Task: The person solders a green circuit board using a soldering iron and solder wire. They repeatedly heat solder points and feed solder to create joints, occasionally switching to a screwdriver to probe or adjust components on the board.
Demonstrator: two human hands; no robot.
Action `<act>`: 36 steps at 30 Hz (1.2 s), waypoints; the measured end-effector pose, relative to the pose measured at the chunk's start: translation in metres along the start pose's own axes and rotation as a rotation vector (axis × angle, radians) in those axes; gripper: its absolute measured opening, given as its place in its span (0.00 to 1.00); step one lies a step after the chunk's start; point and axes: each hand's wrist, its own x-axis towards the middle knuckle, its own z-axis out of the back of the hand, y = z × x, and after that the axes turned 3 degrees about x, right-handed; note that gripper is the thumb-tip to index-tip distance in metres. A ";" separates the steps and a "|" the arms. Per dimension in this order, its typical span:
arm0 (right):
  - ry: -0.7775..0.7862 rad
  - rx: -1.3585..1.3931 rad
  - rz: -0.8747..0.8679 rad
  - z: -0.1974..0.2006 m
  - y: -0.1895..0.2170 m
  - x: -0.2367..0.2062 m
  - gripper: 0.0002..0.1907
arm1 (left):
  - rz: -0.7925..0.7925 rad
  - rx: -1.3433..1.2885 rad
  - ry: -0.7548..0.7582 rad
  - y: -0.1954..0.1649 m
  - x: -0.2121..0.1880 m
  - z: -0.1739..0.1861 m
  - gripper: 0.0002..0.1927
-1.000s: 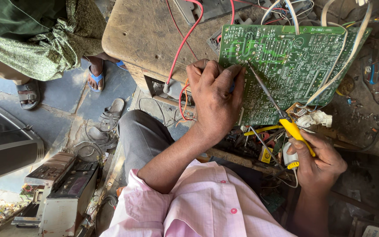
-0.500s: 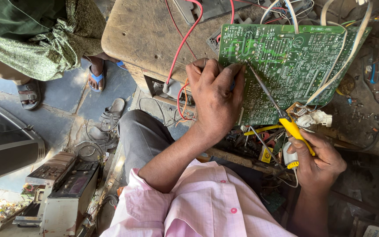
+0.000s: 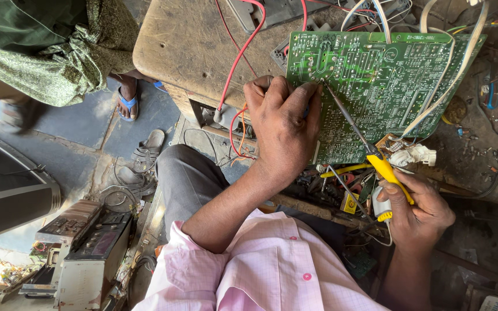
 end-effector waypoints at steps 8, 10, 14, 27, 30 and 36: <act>0.002 -0.036 0.002 -0.002 0.003 0.000 0.09 | 0.002 0.001 -0.004 -0.001 0.000 0.001 0.08; 0.001 -0.049 0.022 -0.003 0.005 0.001 0.11 | -0.003 0.019 -0.003 -0.001 0.002 0.000 0.08; 0.004 -0.049 0.052 -0.005 0.007 0.001 0.12 | -0.008 0.016 -0.013 -0.002 0.002 0.001 0.08; -0.021 -0.053 0.091 -0.010 0.008 0.000 0.08 | 0.268 -0.483 -0.031 0.016 0.002 0.019 0.05; -0.025 -0.054 0.098 -0.011 0.009 0.000 0.08 | 0.405 -0.527 -0.043 0.022 0.002 0.028 0.06; -0.042 -0.063 0.114 -0.015 0.015 0.003 0.08 | 0.643 -0.592 0.007 0.035 0.001 0.038 0.07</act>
